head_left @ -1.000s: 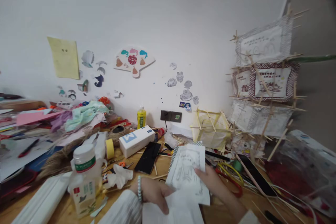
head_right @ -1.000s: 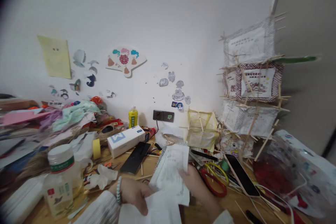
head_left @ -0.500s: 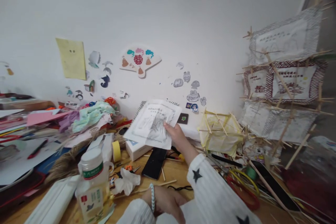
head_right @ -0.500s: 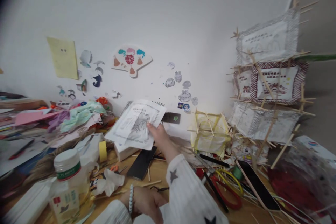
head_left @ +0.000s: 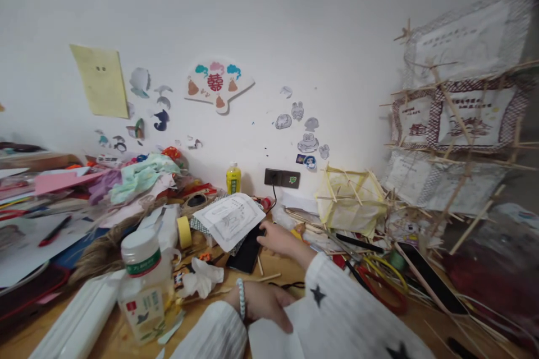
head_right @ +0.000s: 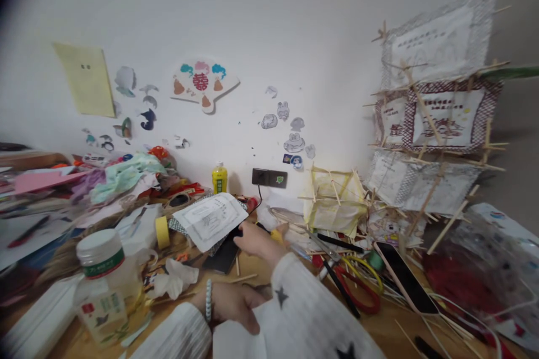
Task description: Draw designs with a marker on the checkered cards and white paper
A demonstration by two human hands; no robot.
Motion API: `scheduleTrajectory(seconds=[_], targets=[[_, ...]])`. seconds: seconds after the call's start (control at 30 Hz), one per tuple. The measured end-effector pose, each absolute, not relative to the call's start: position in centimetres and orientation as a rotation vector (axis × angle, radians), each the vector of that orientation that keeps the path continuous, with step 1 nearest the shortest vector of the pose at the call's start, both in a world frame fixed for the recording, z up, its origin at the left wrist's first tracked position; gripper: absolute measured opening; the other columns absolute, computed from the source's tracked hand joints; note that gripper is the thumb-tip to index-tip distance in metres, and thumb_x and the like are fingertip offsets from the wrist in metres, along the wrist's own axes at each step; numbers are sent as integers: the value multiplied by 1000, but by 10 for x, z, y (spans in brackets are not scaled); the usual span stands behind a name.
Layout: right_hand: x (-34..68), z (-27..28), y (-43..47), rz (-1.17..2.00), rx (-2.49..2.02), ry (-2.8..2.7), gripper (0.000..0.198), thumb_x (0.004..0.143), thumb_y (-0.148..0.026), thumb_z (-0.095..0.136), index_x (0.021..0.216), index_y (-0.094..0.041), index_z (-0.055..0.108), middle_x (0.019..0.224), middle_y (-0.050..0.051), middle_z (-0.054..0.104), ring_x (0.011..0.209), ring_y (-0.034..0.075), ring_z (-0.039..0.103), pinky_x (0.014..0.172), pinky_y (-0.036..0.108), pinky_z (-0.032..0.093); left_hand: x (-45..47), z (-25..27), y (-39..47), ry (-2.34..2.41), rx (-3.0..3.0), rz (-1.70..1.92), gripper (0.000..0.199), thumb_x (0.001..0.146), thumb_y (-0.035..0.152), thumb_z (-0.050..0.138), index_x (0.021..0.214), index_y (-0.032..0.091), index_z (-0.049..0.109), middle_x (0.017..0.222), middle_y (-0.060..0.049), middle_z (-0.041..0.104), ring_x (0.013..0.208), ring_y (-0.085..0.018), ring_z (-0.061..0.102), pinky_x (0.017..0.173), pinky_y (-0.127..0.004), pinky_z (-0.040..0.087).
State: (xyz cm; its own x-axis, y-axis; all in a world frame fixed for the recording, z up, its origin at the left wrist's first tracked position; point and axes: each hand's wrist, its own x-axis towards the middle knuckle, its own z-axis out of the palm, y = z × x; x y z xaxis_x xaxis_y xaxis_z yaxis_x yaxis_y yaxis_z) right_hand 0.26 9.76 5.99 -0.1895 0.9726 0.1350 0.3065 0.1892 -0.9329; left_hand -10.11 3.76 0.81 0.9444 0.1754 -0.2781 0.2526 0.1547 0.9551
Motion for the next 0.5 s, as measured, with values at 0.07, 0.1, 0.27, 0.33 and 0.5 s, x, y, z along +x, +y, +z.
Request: scheduleTrajectory(seconds=[0.07,0.1,0.27,0.33,0.5], targets=[[41,64,76,1033,-1390,-1793,10,63,-22,68,72,-19,67,46,-4,58,40,12,50,50,26,44,-102,18,34,404,1414,-3,36,51,39,82,81,22,73,77,2,72,79,-26,67,76,-36,52],[60,66,63,1064,-1375,-1826,12,65,-26,67,74,-18,68,51,-3,62,44,12,53,50,24,44,-103,22,33,448,1410,34,34,53,39,81,81,22,73,77,1,72,76,-25,67,72,-35,52],[130,62,-17,1274,-1272,-1626,27,61,-36,73,79,-16,70,66,1,69,63,17,61,59,26,48,-97,33,29,551,1399,166,20,61,29,77,78,18,73,73,-3,72,62,-21,67,59,-28,51],[137,56,-43,1382,-1181,-1558,34,59,-39,75,82,-15,70,75,4,71,73,20,63,66,29,49,-93,31,28,538,1390,177,19,64,27,74,80,17,73,75,-4,73,61,-21,66,57,-27,50],[143,36,-70,1295,-1225,-1348,32,60,-39,74,79,-13,69,75,6,71,70,21,64,63,30,48,-90,22,31,554,1363,295,24,68,28,74,87,14,72,81,-8,73,62,-18,65,56,-24,48]])
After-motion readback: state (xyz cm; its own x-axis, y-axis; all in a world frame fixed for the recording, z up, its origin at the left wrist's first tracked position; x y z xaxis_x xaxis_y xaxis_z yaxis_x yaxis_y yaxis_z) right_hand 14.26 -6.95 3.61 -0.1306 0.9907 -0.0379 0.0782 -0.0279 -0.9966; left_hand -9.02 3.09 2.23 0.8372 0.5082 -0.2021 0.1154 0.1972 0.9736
